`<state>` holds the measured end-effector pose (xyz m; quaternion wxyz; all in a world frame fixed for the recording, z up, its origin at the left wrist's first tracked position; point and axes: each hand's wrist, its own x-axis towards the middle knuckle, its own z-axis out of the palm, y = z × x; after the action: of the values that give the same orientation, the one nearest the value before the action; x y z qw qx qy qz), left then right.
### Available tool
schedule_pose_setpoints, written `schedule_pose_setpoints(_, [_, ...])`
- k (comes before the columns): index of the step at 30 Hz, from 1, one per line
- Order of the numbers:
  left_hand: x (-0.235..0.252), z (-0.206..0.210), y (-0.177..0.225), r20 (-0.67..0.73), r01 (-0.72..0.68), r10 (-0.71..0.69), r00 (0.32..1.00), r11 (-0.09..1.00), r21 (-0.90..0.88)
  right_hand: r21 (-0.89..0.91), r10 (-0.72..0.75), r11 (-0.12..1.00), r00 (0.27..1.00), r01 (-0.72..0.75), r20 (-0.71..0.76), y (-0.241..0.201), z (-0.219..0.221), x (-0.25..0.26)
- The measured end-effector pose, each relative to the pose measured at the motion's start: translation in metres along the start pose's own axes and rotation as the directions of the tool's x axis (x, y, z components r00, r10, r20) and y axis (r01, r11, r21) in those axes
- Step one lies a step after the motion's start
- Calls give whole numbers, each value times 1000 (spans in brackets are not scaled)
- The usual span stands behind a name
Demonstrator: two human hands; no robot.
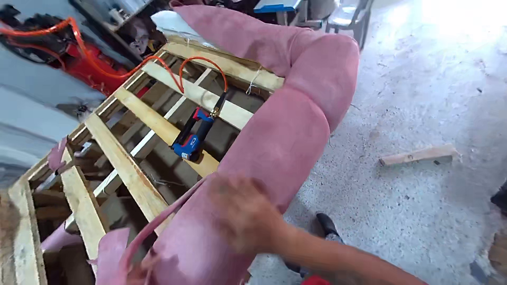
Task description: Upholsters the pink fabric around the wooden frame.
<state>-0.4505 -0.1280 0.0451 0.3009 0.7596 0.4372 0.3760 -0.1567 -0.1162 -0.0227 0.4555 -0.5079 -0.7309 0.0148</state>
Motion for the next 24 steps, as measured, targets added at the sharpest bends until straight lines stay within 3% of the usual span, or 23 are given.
schedule_pose_setpoints(3, [23, 74, 18, -51, -43, 52, 997, 987, 156, -214, 19, 977, 990, 12, 142, 77, -21, 17])
schedule_pose_setpoints(7, [44, 112, 5, -116, -21, 100, 988, 841, 540, -302, 109, 953, 970, -39, 220, 118, -47, 46])
schedule_pose_setpoints(9, [43, 115, 2, -114, -30, 124, 986, 795, 605, -261, 116, 964, 962, -50, 246, 104, -47, 62])
schedule_pose_setpoints(14, [33, 113, 5, -170, 76, 59, 984, 721, 689, -57, -208, 965, 883, 254, 420, 35, 2, 32])
schedule_pose_setpoints(19, [27, 119, 3, -275, 149, 47, 960, 748, 647, -136, -196, 953, 891, 273, 410, 41, -19, -19])
schedule_pose_setpoints(24, [29, 119, 8, -311, 164, 54, 949, 758, 632, -176, -96, 970, 931, 166, 352, 23, -10, 42])
